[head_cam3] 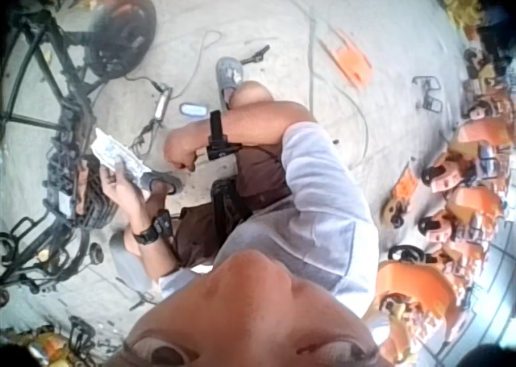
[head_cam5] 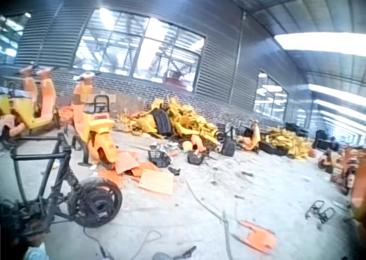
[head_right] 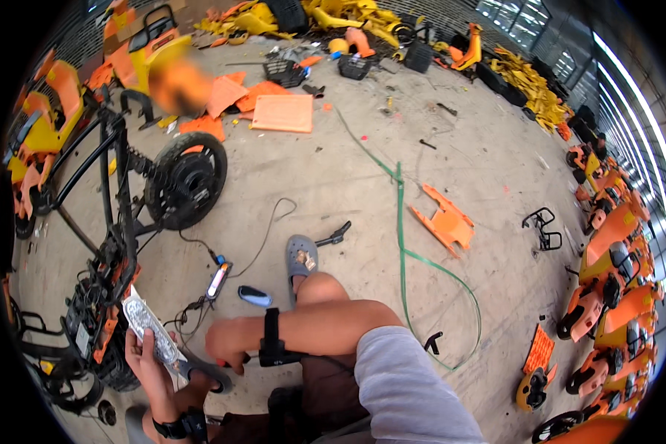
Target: The person sits on the floor and uses a screwdriver to adjust components on a white scooter headlight assembly. They repeatedly probe and tighten small areas on the back of the unit while holding it in their hands.
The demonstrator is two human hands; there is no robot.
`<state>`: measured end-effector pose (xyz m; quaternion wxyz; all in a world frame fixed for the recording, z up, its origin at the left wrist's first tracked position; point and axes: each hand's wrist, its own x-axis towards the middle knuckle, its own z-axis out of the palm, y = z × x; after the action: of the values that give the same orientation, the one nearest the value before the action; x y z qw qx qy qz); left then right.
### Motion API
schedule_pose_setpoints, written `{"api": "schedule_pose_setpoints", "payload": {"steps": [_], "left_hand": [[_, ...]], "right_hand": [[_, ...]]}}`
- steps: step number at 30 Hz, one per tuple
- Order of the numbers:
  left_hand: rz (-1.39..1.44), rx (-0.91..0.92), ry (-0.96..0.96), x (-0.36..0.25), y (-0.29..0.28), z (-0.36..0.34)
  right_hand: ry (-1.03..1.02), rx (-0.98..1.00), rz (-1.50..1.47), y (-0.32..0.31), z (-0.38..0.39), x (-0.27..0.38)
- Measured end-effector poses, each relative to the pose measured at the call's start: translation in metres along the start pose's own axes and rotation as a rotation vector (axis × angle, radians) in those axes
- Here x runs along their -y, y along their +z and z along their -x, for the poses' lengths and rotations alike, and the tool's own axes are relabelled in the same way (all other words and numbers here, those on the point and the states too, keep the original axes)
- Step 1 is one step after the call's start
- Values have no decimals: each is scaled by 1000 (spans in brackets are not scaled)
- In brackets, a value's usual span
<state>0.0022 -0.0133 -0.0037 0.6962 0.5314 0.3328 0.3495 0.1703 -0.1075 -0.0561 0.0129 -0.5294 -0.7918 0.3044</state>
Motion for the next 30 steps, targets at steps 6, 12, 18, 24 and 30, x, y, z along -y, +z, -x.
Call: {"api": "schedule_pose_setpoints", "payload": {"steps": [6, 12, 18, 24, 30], "left_hand": [[-39, -41, -56, 10, -8, -7], [97, -14, -49, 0, -14, -4], [39, -83, -64, -7, -9, 1], [35, -57, -66, -7, -9, -1], [26, -28, -54, -3, -17, -3]], "right_hand": [[217, -328, -5, -40, 25, -2], [290, -402, -40, -62, 37, 6], [232, -78, -62, -68, 46, 10], [186, -236, 38, -45, 35, -2], [188, -113, 44, -46, 33, 5]]}}
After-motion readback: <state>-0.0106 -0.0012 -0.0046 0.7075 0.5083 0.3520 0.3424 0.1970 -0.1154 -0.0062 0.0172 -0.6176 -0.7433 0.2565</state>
